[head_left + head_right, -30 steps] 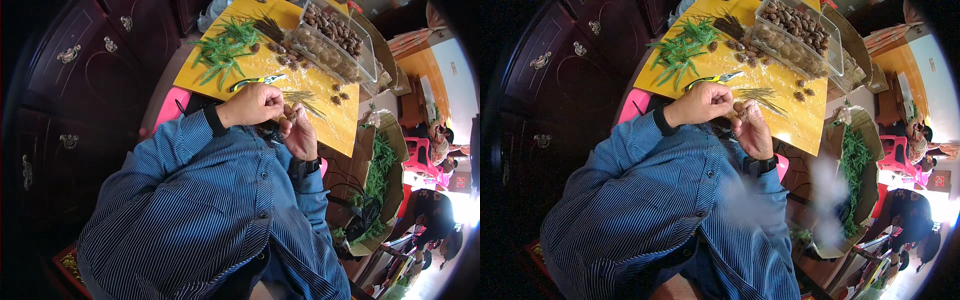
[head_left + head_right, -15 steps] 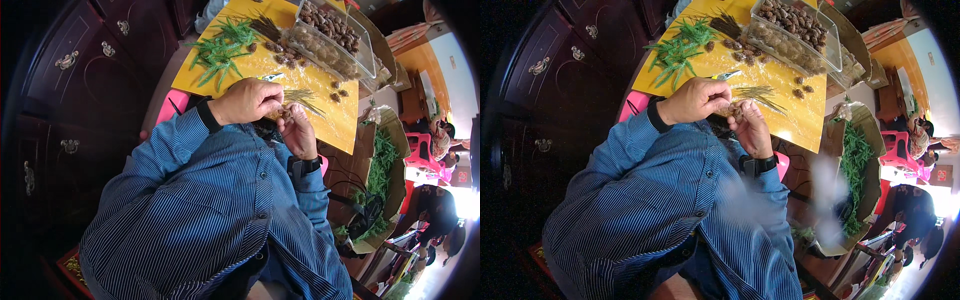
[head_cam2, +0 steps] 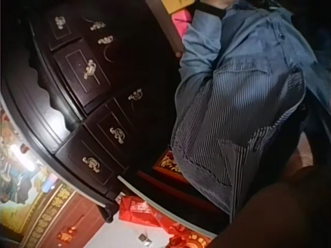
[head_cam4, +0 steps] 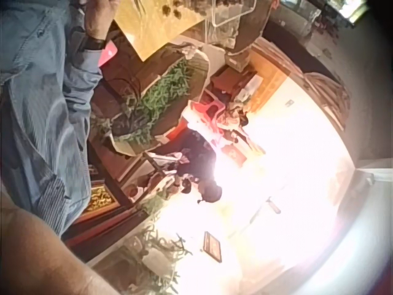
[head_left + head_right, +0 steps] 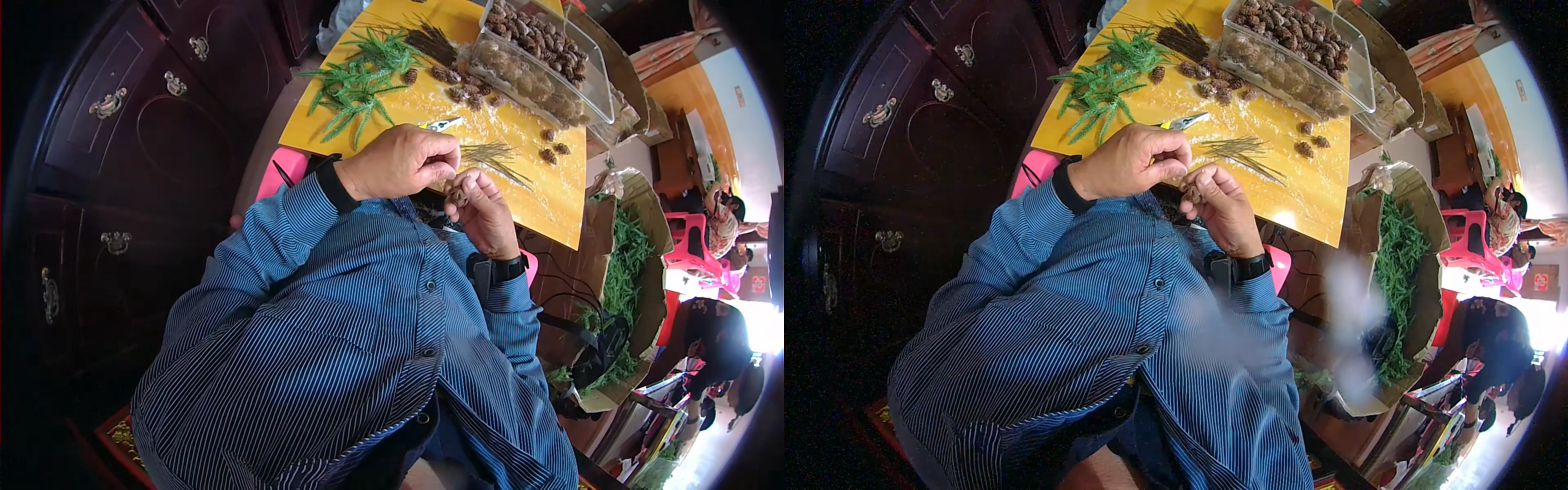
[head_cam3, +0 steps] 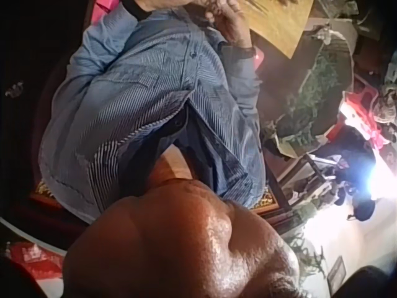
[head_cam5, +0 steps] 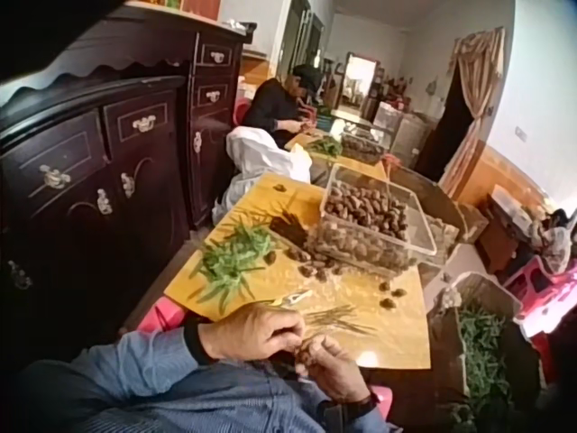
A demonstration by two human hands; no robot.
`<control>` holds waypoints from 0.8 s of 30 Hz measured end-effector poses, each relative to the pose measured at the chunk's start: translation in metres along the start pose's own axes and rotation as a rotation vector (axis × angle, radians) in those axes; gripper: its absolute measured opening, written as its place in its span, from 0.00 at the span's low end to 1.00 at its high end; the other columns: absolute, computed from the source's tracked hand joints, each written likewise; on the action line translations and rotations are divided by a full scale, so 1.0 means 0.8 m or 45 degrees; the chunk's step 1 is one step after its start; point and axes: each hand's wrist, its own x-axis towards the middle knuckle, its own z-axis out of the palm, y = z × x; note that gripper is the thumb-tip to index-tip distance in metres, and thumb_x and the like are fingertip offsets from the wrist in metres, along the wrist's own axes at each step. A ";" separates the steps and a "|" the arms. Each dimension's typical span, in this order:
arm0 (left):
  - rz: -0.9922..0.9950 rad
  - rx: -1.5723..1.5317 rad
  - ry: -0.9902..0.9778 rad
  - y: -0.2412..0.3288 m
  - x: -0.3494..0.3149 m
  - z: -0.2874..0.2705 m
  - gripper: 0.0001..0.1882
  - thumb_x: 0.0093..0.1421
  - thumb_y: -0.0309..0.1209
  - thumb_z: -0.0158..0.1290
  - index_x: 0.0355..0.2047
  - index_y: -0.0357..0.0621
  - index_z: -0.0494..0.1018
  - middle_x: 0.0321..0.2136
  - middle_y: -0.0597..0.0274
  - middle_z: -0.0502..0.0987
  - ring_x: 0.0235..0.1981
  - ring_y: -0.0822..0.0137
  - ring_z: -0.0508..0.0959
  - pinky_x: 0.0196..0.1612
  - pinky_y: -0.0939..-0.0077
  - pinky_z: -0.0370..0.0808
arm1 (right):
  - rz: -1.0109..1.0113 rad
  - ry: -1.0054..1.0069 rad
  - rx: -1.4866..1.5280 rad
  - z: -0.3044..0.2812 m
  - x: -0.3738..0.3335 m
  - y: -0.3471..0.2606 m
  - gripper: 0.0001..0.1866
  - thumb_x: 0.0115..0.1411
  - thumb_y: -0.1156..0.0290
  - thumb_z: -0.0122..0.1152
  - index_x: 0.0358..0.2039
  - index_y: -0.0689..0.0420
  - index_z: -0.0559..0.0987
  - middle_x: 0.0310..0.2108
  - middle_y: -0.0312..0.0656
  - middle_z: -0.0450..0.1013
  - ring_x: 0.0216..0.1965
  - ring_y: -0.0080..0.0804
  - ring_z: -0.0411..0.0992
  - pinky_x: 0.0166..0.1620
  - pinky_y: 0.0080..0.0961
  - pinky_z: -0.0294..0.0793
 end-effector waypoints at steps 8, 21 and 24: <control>-0.105 -0.329 -0.100 -0.006 0.000 0.000 0.08 0.60 0.27 0.58 0.39 0.38 0.75 0.26 0.61 0.79 0.26 0.68 0.79 0.31 0.75 0.75 | 0.028 -0.051 -0.012 0.012 -0.004 -0.004 0.11 0.72 0.63 0.51 0.40 0.58 0.75 0.36 0.41 0.76 0.32 0.25 0.75 0.36 0.20 0.76; -0.567 -1.170 -0.285 -0.011 -0.007 0.017 0.10 0.63 0.28 0.59 0.44 0.40 0.75 0.30 0.72 0.78 0.28 0.83 0.75 0.30 0.90 0.70 | 0.024 -0.095 0.072 0.010 -0.005 -0.003 0.13 0.72 0.61 0.52 0.39 0.58 0.75 0.35 0.39 0.76 0.31 0.24 0.74 0.36 0.20 0.75; -0.566 -1.184 -0.270 -0.015 -0.007 0.018 0.08 0.63 0.28 0.59 0.41 0.41 0.76 0.29 0.72 0.77 0.27 0.83 0.74 0.29 0.90 0.69 | 0.012 -0.088 0.075 0.006 -0.003 0.003 0.13 0.72 0.60 0.53 0.40 0.58 0.75 0.35 0.38 0.75 0.31 0.24 0.74 0.36 0.20 0.75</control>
